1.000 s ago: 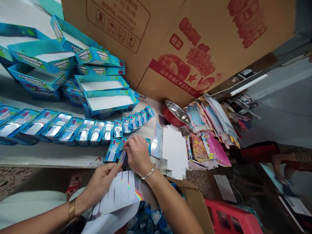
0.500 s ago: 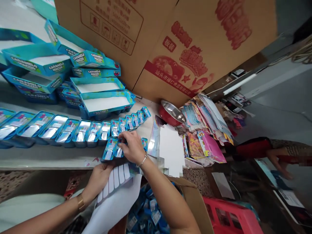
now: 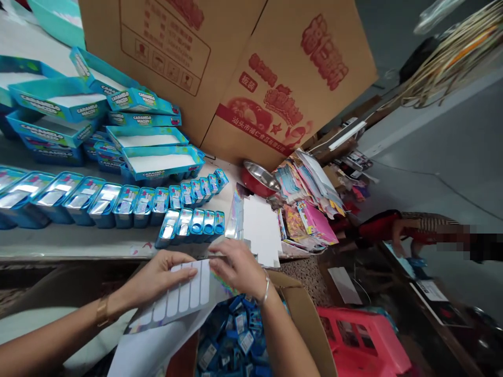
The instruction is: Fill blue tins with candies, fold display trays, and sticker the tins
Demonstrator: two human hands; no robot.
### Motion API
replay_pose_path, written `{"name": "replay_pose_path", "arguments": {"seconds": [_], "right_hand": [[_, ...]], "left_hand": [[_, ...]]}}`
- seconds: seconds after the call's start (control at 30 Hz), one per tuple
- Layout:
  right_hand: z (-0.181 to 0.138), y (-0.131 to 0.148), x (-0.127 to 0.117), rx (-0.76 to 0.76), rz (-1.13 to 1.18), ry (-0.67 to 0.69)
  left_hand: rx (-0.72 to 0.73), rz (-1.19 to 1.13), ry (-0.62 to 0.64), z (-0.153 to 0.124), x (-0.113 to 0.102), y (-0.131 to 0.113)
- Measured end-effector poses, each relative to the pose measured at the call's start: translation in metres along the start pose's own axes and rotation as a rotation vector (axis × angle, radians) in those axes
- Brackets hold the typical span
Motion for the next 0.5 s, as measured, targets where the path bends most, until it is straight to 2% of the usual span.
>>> {"name": "replay_pose_path", "arguments": {"seconds": [0.03,0.1,0.17,0.23,0.4,0.5], "right_hand": [[-0.013,-0.001,0.0,0.018,-0.027,-0.006],[-0.034,-0.003,0.003,0.035,-0.07,-0.13],[-0.045,-0.003,0.009,-0.015,-0.133,-0.282],[-0.051,-0.004,0.016,-0.09,-0.212,-0.379],[-0.053,-0.008,0.023,-0.188,-0.331,-0.45],[-0.051,-0.01,0.023,-0.16,-0.327,-0.432]], "left_hand": [[0.008,0.025,0.004,0.002,-0.002,-0.003],[-0.009,0.04,0.004,0.007,-0.003,-0.005],[-0.036,0.026,0.012,0.011,-0.002,-0.005],[-0.05,-0.001,0.029,0.014,0.0,-0.005],[-0.015,0.024,0.072,0.017,0.001,-0.009],[0.038,0.091,0.091,0.019,-0.001,-0.015]]}}
Point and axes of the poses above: each hand's wrist, its own z-axis towards the middle knuckle, its own x-axis out of the palm, y = z × x, the point moved 2 cm from there along z, towards the middle knuckle, and after that the axes turned 8 degrees about x, right-handed, at the moved point
